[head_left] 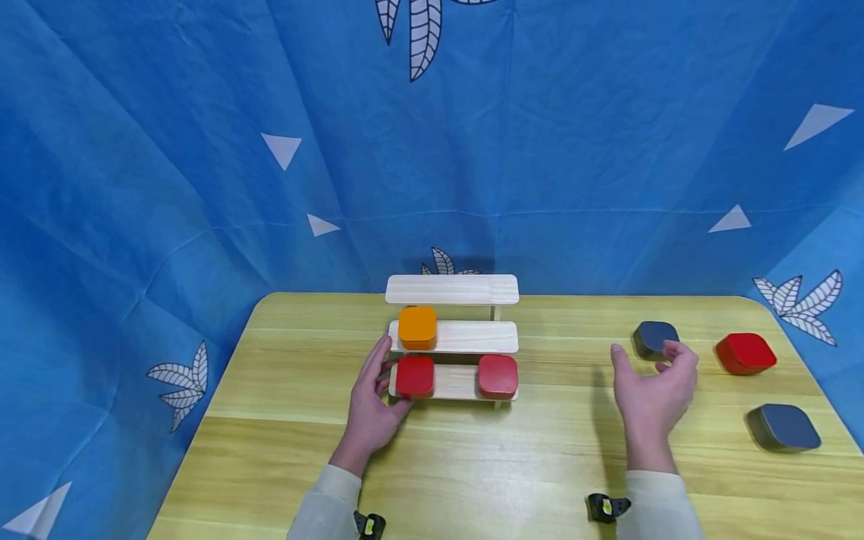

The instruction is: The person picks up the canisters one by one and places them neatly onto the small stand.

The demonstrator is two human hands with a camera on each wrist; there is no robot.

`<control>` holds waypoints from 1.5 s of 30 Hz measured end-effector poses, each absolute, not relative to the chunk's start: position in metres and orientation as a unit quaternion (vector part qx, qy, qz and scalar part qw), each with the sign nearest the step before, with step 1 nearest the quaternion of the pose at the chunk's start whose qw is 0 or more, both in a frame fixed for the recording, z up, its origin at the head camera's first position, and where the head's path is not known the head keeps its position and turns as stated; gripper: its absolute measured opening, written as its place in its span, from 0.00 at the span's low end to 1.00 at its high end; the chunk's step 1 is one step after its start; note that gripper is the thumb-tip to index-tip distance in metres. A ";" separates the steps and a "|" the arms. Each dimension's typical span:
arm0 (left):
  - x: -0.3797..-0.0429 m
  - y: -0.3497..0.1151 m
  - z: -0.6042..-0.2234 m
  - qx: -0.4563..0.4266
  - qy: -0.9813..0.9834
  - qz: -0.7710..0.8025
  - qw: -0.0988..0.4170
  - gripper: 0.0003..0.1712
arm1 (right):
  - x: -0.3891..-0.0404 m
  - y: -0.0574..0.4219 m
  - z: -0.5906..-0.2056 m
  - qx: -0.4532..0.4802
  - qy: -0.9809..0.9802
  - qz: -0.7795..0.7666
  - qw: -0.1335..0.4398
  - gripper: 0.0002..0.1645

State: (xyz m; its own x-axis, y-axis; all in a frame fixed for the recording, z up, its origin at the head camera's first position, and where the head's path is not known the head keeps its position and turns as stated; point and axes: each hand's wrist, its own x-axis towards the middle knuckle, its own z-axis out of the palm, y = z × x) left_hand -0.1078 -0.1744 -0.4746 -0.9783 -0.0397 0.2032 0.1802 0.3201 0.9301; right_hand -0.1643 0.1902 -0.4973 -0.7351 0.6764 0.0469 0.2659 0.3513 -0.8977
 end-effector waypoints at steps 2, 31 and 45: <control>-0.108 -0.174 -0.475 -0.043 -0.808 -0.579 0.096 0.55 | -0.165 0.191 -0.497 -0.299 -0.793 0.487 0.210 0.44; -0.108 -0.174 -0.473 -0.041 -0.808 -0.580 0.094 0.55 | -0.175 0.217 -0.511 -0.346 -0.776 0.496 0.180 0.52; -0.108 -0.176 -0.476 -0.056 -0.806 -0.581 0.100 0.55 | -0.177 0.222 -0.510 -0.351 -0.770 0.503 0.174 0.52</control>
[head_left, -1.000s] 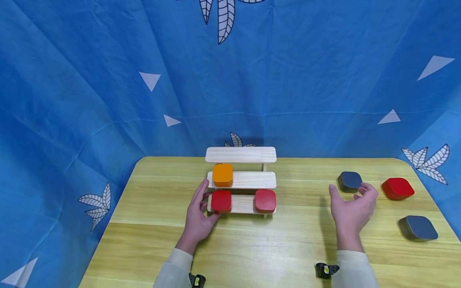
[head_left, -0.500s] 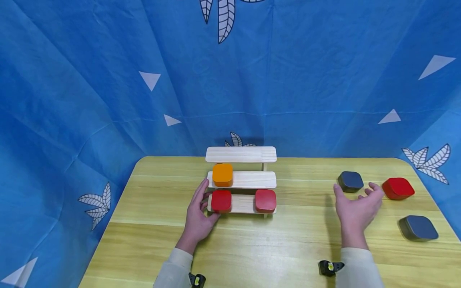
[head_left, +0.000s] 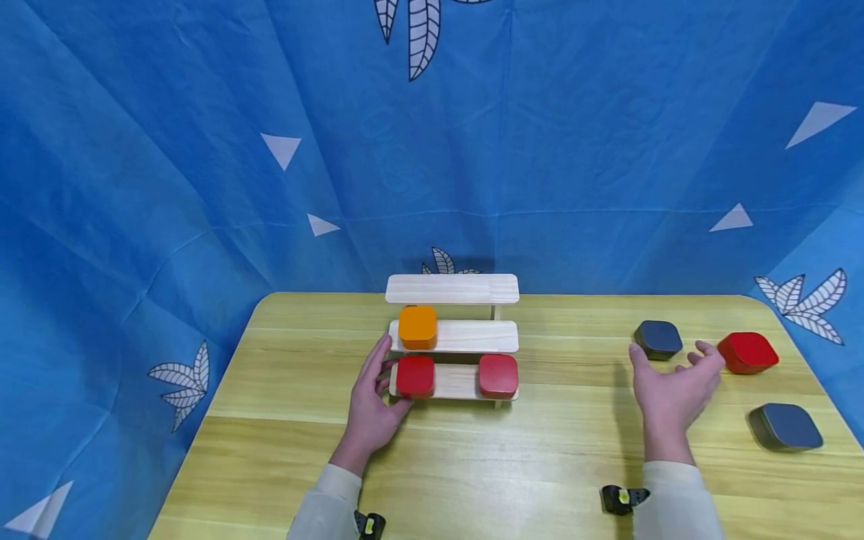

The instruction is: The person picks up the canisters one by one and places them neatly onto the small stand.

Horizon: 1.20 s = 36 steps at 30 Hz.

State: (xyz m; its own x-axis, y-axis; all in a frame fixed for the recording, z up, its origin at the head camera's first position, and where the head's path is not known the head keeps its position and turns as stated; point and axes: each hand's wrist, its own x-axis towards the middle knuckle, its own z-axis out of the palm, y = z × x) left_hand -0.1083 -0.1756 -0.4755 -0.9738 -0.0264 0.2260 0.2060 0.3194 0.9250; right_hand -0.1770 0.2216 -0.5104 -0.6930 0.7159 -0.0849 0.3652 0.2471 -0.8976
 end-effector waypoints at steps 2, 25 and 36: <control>-0.109 -0.176 -0.476 -0.056 -0.807 -0.580 0.099 0.55 | -0.177 0.223 -0.510 -0.354 -0.769 0.504 0.170 0.52; -0.119 -0.185 -0.514 -0.044 -0.820 -0.561 0.105 0.61 | -0.183 0.237 -0.512 -0.372 -0.743 0.543 0.121 0.57; -0.120 -0.186 -0.515 -0.036 -0.826 -0.554 0.097 0.61 | -0.187 0.242 -0.515 -0.366 -0.743 0.548 0.118 0.58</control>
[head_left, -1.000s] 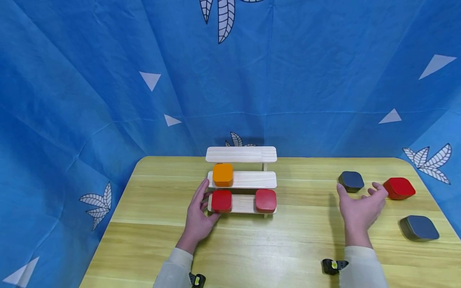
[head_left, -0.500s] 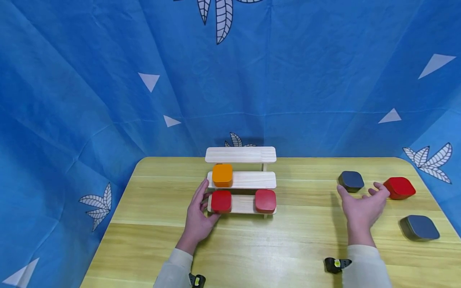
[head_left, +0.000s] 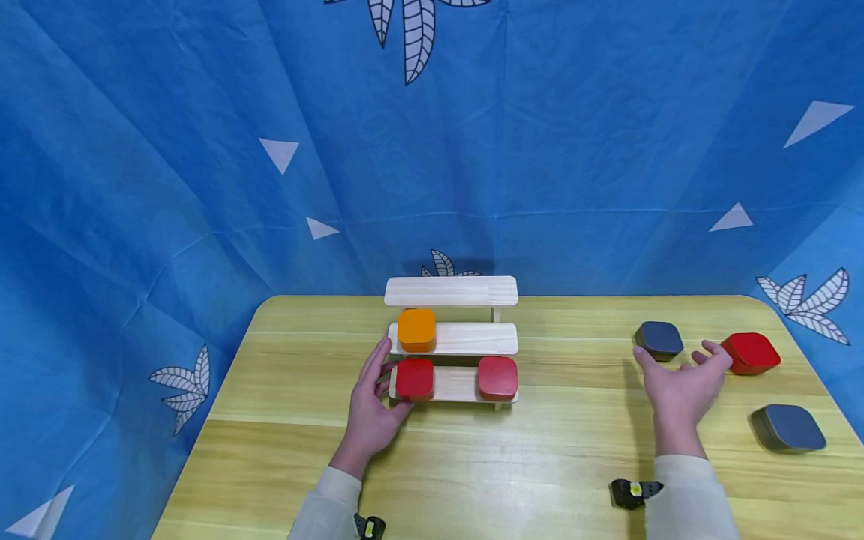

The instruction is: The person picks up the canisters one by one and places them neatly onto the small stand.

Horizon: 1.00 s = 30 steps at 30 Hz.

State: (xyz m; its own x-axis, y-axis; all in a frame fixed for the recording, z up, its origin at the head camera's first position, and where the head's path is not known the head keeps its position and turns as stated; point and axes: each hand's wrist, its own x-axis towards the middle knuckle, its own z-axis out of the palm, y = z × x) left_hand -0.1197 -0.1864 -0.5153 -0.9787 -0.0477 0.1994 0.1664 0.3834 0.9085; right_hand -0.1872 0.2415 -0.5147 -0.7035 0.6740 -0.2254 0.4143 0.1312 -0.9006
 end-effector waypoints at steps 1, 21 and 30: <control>-0.120 -0.186 -0.515 -0.036 -0.826 -0.554 0.097 0.61 | -0.188 0.242 -0.514 -0.366 -0.742 0.550 0.116 0.59; -0.118 -0.186 -0.514 -0.035 -0.819 -0.565 0.093 0.61 | -0.197 0.244 -0.515 -0.361 -0.759 0.532 0.104 0.59; -0.119 -0.186 -0.513 -0.032 -0.821 -0.562 0.095 0.61 | -0.202 0.246 -0.513 -0.357 -0.761 0.534 0.096 0.59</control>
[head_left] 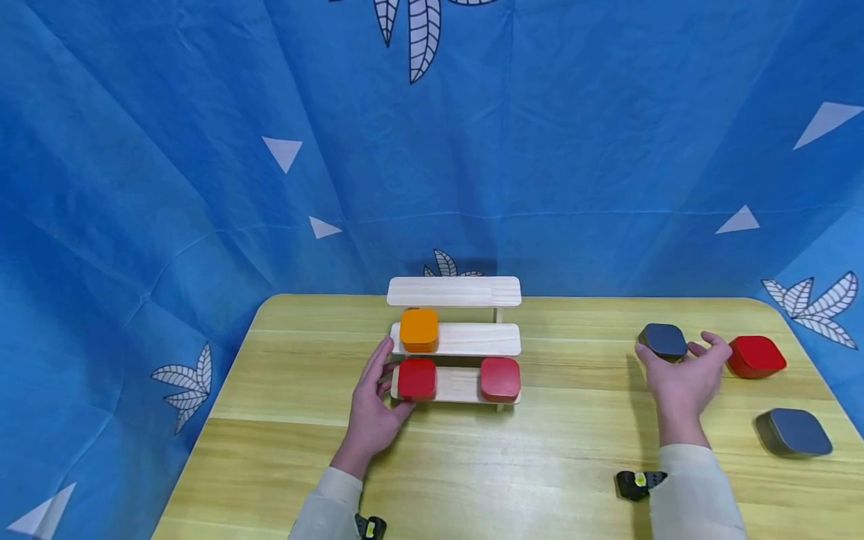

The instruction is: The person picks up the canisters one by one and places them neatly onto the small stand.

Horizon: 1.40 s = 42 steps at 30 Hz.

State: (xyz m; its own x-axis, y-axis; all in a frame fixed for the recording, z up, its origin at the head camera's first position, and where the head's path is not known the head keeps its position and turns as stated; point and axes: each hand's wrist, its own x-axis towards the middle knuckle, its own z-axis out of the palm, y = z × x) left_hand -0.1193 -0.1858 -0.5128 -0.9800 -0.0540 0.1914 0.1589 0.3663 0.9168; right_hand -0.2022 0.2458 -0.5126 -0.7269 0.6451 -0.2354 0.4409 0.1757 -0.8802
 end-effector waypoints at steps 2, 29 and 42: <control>-0.119 -0.186 -0.513 -0.031 -0.821 -0.563 0.092 0.61 | -0.203 0.246 -0.512 -0.356 -0.762 0.532 0.095 0.58; -0.119 -0.185 -0.511 -0.021 -0.818 -0.568 0.087 0.61 | -0.209 0.248 -0.520 -0.349 -0.767 0.529 0.100 0.57; -0.119 -0.184 -0.510 -0.017 -0.821 -0.563 0.087 0.61 | -0.211 0.249 -0.521 -0.352 -0.764 0.532 0.098 0.56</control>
